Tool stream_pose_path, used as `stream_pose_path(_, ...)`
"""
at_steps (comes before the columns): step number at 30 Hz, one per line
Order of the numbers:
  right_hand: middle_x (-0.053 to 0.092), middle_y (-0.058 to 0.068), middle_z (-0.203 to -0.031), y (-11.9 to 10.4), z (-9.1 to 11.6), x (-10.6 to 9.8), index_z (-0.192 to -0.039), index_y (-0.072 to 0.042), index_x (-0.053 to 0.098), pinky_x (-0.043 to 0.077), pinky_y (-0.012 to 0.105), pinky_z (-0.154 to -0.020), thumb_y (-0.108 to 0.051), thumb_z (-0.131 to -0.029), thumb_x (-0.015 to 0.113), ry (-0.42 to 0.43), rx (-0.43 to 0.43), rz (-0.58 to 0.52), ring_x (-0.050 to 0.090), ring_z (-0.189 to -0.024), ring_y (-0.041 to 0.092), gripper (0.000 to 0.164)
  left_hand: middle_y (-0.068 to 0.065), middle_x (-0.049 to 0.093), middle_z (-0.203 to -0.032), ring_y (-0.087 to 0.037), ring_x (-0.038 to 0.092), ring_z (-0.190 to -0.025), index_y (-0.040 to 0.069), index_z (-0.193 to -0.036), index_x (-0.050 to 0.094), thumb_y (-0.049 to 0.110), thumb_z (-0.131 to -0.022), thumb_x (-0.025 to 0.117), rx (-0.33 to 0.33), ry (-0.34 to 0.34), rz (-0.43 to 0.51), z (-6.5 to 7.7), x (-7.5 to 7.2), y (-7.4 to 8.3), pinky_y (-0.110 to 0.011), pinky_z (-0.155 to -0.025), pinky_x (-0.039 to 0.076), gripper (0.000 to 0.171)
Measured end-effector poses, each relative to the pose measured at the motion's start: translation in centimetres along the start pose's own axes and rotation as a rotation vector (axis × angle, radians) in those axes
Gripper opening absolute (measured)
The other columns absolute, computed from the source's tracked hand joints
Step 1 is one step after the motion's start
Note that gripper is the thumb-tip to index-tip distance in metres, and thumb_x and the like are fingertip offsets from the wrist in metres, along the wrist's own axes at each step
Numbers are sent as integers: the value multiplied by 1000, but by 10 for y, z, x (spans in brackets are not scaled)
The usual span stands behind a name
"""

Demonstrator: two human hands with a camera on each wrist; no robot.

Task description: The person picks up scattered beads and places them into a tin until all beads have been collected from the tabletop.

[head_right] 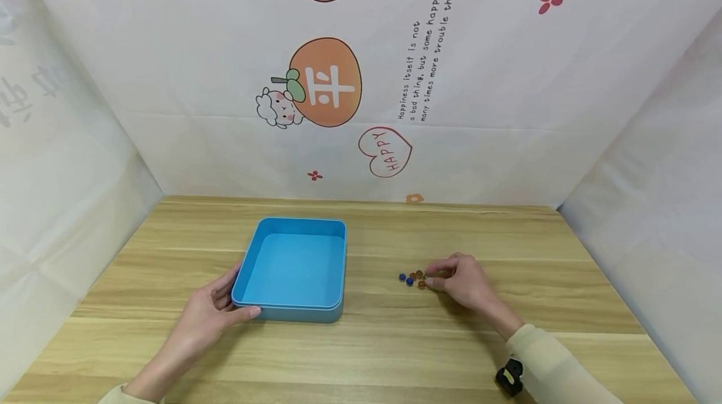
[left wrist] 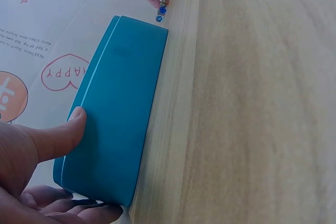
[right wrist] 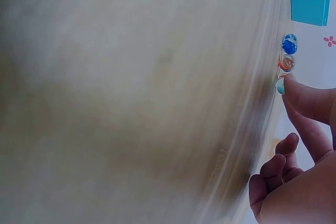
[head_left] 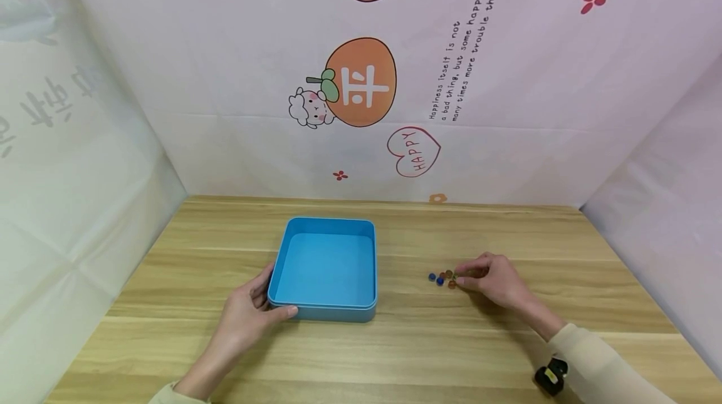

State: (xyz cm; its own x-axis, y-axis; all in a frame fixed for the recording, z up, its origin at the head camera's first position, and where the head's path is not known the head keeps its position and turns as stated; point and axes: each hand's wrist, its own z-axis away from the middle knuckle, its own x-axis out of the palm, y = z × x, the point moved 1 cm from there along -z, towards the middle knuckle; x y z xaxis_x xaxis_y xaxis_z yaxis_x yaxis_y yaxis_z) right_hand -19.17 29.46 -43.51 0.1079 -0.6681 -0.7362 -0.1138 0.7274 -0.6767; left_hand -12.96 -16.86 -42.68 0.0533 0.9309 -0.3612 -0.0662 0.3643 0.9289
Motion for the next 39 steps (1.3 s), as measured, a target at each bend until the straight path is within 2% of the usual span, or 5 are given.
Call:
stream_pose_path(10, 69, 7, -102, 4, 0, -2, -106, -6, 83, 52, 38, -78, -15, -91, 85, 17, -13, 21, 62, -94, 24, 17, -28, 35, -163, -43, 43, -144, -6, -161, 34, 11, -82, 94, 5, 11, -11, 0, 0, 1, -49, -109, 48, 101)
stream_pose_path(18, 70, 11, -109, 5, 3, -7, -110, -5, 82, 54, 38, -81, -20, -92, 85, 12, 13, -22, 63, -100, 28, 23, -28, 34, -163, -42, 42, -144, -6, -161, 33, 12, -82, 93, 2, 5, -6, 0, 0, 1, -48, -110, 47, 101)
stream_pose_path(24, 69, 16, -116, 4, 5, -9, -115, -2, 80, 55, 32, -80, -21, -94, 84, 11, 45, -80, 64, -108, 33, 29, -28, 35, -163, -43, 42, -144, -6, -161, 33, 12, -82, 93, 6, 4, -5, 0, 0, 0, -49, -110, 47, 101)
stream_pose_path(30, 67, 21, -126, 2, 5, -12, -118, 0, 79, 51, 27, -73, -23, -95, 83, 5, 80, -150, 60, -110, 31, 33, -28, 34, -163, -43, 41, -145, -6, -162, 32, 11, -83, 93, 7, 1, -1, 0, 0, 0, -49, -110, 46, 101)
stream_pose_path(39, 68, 18, -123, -5, 5, -17, -120, -1, 78, 46, 28, -66, -20, -94, 83, 21, 87, -167, 53, -93, 23, 32, -27, 32, -165, -42, 40, -146, -4, -162, 32, 11, -83, 93, -3, -1, 2, 0, 0, 1, -47, -111, 45, 101)
